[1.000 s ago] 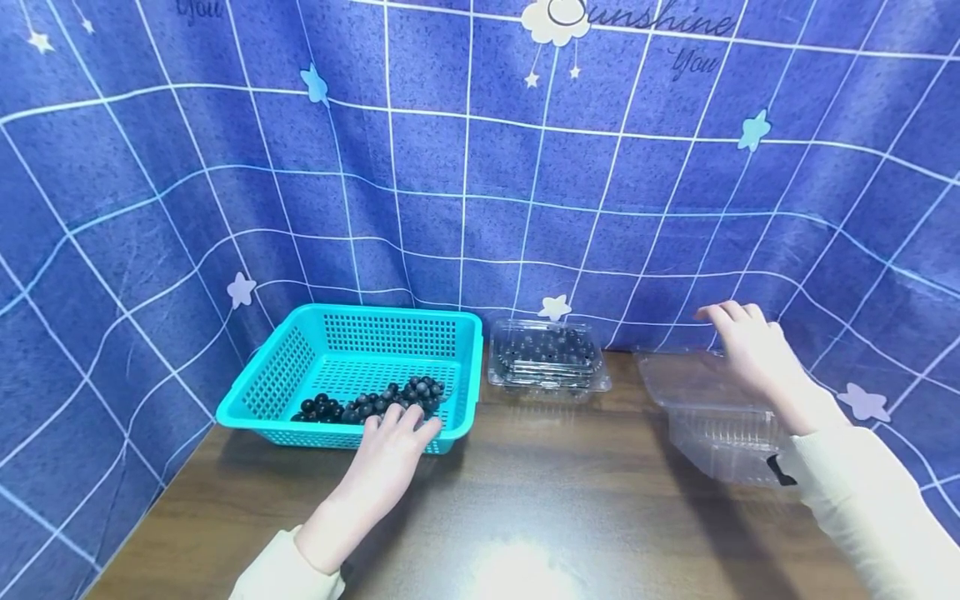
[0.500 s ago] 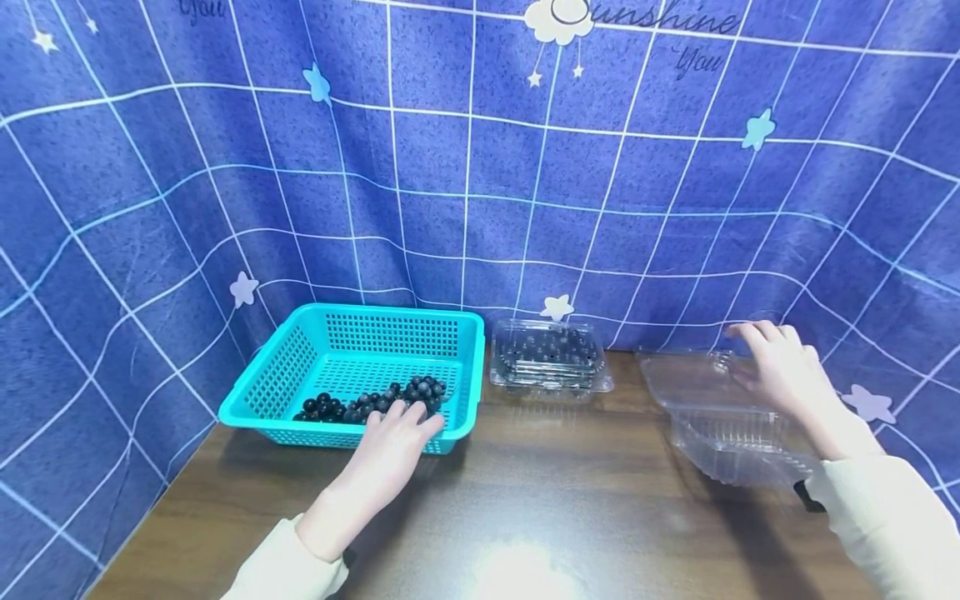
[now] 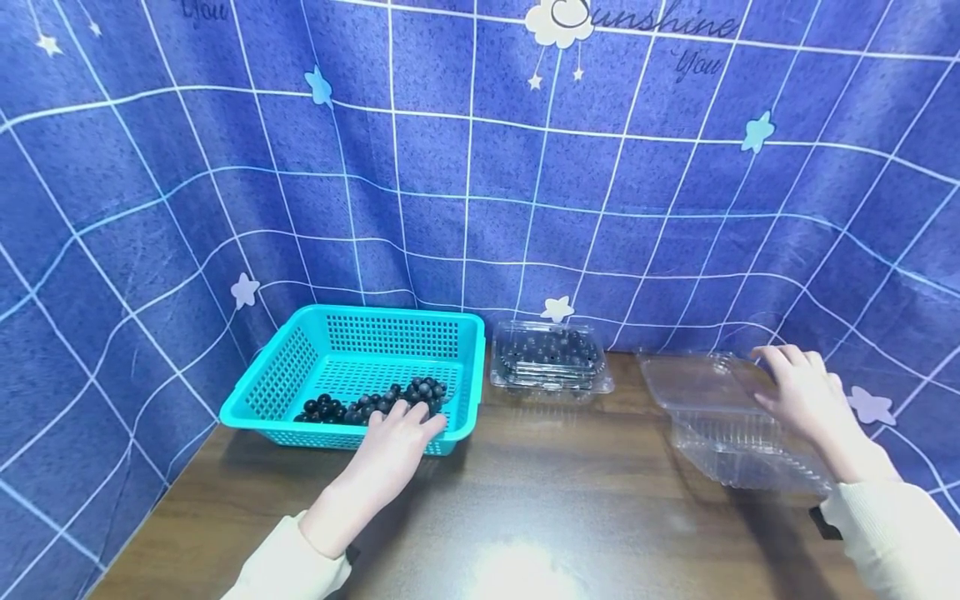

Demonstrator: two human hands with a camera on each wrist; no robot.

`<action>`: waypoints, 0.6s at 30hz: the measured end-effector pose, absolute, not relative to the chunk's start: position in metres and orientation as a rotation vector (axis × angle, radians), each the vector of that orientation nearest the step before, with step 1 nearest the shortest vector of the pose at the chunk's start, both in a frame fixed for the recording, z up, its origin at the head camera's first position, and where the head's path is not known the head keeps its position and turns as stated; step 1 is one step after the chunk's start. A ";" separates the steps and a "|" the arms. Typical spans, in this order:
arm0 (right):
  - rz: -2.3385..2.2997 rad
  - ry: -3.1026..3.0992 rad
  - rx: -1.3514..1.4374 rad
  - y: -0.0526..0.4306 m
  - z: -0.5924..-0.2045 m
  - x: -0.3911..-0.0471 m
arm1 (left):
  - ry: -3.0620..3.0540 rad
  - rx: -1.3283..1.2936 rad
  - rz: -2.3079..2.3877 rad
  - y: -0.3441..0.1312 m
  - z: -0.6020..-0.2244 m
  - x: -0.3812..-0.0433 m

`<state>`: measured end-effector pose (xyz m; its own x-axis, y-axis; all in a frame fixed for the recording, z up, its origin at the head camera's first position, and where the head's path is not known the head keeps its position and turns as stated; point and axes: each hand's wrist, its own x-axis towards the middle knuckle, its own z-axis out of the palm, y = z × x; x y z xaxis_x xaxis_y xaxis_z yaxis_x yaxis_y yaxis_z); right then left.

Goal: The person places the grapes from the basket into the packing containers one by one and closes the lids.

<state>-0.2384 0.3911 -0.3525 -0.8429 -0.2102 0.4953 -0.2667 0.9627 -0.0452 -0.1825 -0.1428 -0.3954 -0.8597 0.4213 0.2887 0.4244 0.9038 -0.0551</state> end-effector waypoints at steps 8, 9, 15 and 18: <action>0.166 -2.642 0.282 0.410 -0.367 -0.235 | -2.795 -0.625 -0.046 -0.143 -0.394 -0.182; 0.170 -2.647 0.274 0.412 -0.369 -0.235 | -2.795 -0.625 -0.050 -0.143 -0.394 -0.182; 0.188 -2.676 0.232 0.425 -0.379 -0.233 | -2.781 -0.634 -0.042 -0.143 -0.395 -0.183; 0.205 -2.691 0.205 0.428 -0.385 -0.232 | -2.783 -0.636 -0.042 -0.143 -0.395 -0.183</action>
<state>-0.2319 0.4282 -0.3849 -0.8961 -0.1115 0.4296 -0.1752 0.9782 -0.1115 -0.1829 -0.1427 -0.3951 -0.8620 0.4211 0.2820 0.4295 0.9024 -0.0348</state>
